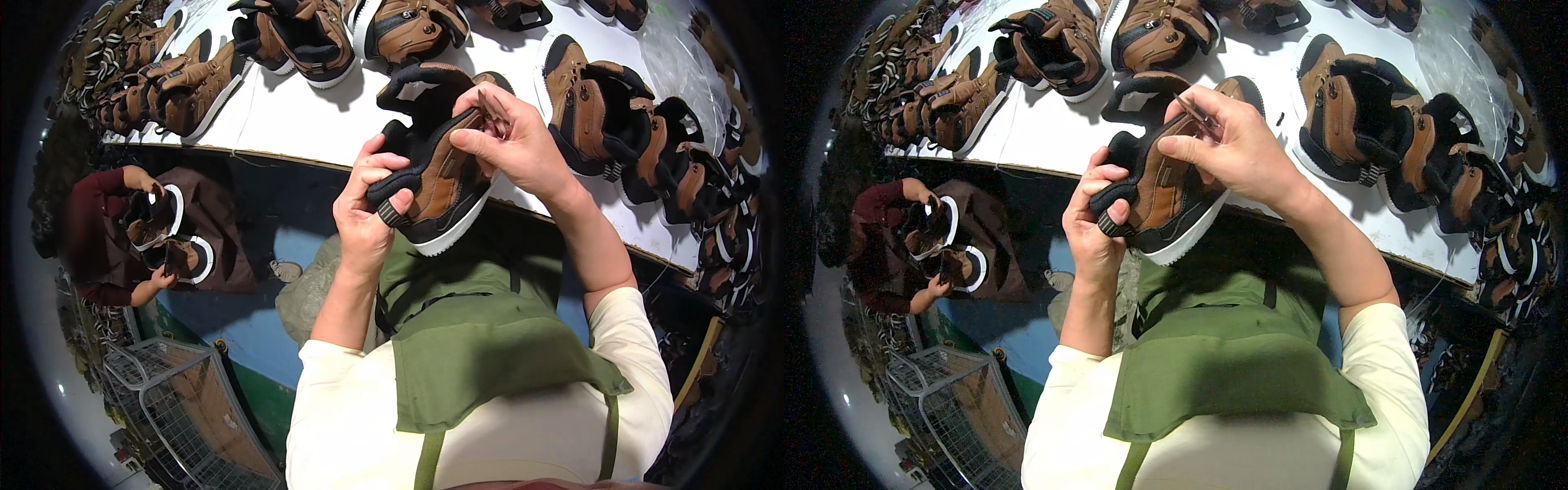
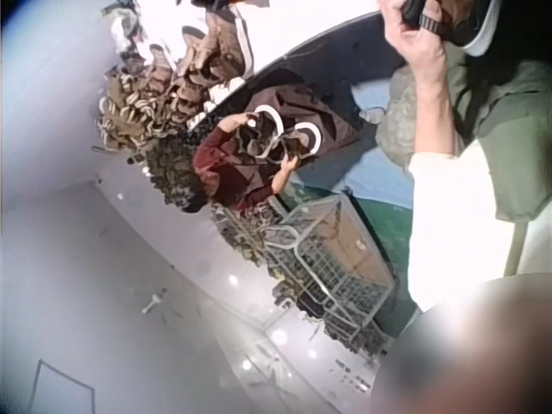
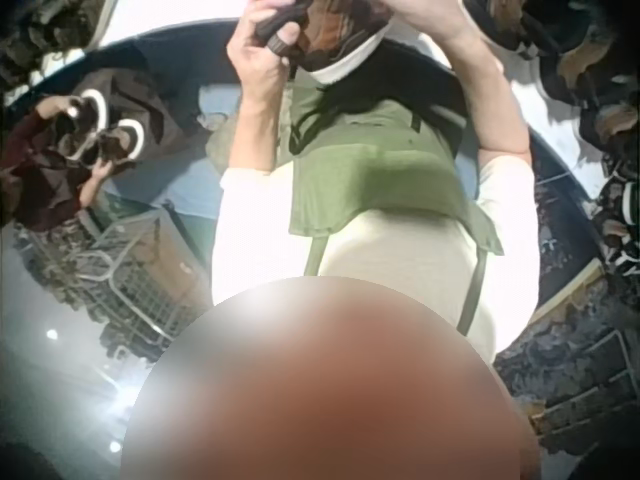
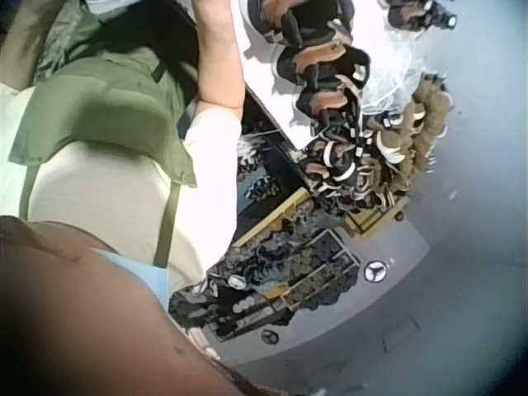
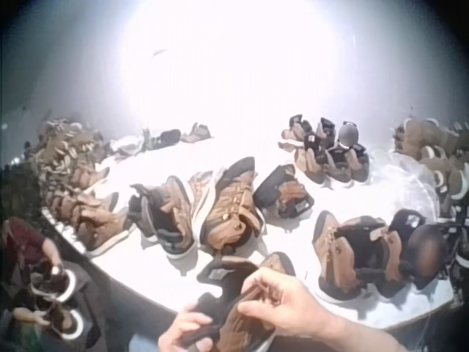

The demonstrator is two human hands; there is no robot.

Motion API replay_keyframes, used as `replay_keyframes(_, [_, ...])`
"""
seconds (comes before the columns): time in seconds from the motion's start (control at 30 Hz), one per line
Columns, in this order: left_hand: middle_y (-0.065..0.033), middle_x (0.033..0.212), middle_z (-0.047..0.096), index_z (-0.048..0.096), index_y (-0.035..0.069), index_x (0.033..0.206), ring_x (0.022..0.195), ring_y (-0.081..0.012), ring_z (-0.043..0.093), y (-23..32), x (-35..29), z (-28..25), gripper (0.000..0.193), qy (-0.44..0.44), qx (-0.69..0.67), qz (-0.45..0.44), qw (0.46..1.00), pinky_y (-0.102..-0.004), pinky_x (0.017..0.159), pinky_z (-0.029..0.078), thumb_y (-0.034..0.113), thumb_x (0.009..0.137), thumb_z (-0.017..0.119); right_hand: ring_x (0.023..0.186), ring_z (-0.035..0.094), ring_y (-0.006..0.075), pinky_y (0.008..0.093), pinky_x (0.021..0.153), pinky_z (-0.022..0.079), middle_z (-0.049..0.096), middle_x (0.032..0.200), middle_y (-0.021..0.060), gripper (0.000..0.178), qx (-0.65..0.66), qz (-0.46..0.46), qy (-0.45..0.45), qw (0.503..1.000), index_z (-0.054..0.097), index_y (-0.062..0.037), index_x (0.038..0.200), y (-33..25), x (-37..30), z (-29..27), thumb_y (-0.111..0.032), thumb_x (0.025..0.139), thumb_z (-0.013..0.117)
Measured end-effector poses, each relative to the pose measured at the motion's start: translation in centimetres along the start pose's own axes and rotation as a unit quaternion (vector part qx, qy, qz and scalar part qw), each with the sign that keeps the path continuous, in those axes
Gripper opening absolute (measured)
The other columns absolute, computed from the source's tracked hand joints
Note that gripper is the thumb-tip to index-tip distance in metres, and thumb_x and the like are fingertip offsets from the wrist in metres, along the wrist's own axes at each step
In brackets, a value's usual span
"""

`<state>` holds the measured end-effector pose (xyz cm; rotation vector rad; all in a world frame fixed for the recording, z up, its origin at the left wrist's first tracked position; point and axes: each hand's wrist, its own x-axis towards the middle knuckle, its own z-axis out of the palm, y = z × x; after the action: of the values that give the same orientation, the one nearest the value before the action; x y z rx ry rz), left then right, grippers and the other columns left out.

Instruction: The person assembles brown hiking boots by inserting insoles, attaching white midsoles, and applying adhesive strips. The person handles each shoe one at a time, turning them over and pressing components together before placing them on a table with other boots.

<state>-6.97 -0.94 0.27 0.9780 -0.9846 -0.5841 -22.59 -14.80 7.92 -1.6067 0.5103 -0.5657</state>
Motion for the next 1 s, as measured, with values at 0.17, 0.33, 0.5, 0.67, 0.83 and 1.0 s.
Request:
replay_keyframes(0.17, [-0.0121, 0.115, 0.062, 0.058, 0.005, 0.085, 0.131, -0.0344, 0.038, 0.3, -0.3, 0.9, 0.021, -0.012, 0.033, 0.013, 0.999, -0.0455, 0.107, 0.028, 0.011, 0.076, 0.076, 0.055, 0.049, 0.0008, 0.0151, 0.046, 0.039, 0.055, 0.079, -0.0017, 0.025, 0.028, 0.016, -0.001, 0.999, 0.053, -0.0015, 0.104, -0.1, -0.6, -0.7, -0.010, 0.086, 0.068])
replay_keyframes(0.33, [-0.0147, 0.122, 0.059, 0.057, 0.005, 0.087, 0.134, -0.0351, 0.035, 0.1, -0.4, 1.2, 0.022, -0.021, 0.027, -0.004, 0.999, -0.0458, 0.108, 0.026, 0.015, 0.078, 0.075, 0.054, 0.048, 0.0005, 0.0149, 0.045, 0.038, 0.056, 0.080, -0.0017, 0.024, 0.003, 0.024, 0.005, 1.000, 0.054, -0.0008, 0.105, -0.6, -0.9, -1.0, -0.010, 0.087, 0.067])
replay_keyframes(0.5, [-0.0170, 0.142, 0.041, 0.056, 0.004, 0.101, 0.137, -0.0324, 0.031, 0.3, -0.1, 0.5, 0.031, -0.037, 0.039, -0.037, 0.998, -0.0431, 0.110, 0.025, 0.018, 0.080, 0.074, 0.072, 0.055, 0.0045, 0.0219, 0.063, 0.046, 0.062, 0.080, 0.0009, 0.024, -0.042, -0.024, 0.034, 0.998, 0.058, 0.0016, 0.098, -0.6, 0.2, -0.3, -0.014, 0.084, 0.070])
replay_keyframes(0.67, [-0.0166, 0.147, 0.035, 0.042, -0.001, 0.133, 0.133, -0.0254, 0.037, 1.4, 0.1, -0.6, 0.051, -0.106, 0.064, -0.056, 0.991, -0.0354, 0.107, 0.033, 0.005, 0.086, 0.062, 0.073, 0.059, 0.0092, 0.0250, 0.066, 0.050, 0.065, 0.082, 0.0065, 0.029, -0.128, -0.029, 0.020, 0.991, 0.060, 0.0035, 0.100, -0.2, 1.1, -0.3, -0.016, 0.082, 0.072])
replay_keyframes(0.83, [-0.0162, 0.140, 0.043, 0.037, -0.004, 0.138, 0.130, -0.0256, 0.042, 1.8, -0.2, -2.9, 0.057, -0.117, -0.035, -0.121, 0.985, -0.0375, 0.110, 0.030, -0.005, 0.082, 0.048, 0.073, 0.061, 0.0101, 0.0262, 0.065, 0.050, 0.065, 0.080, 0.0079, 0.028, -0.132, -0.037, 0.028, 0.990, 0.060, 0.0032, 0.097, -0.5, 1.3, -0.5, -0.017, 0.082, 0.072])
replay_keyframes(1.0, [-0.0184, 0.128, 0.052, 0.056, -0.006, 0.119, 0.129, -0.0265, 0.043, 2.5, 0.4, -0.4, 0.052, -0.046, 0.183, -0.054, 0.981, -0.0371, 0.111, 0.028, -0.005, 0.067, 0.051, 0.079, 0.052, 0.0038, 0.0209, 0.072, 0.046, 0.058, 0.084, -0.0006, 0.025, -0.164, 0.013, -0.001, 0.986, 0.057, 0.0027, 0.100, -1.3, 1.6, -0.6, -0.014, 0.085, 0.070])
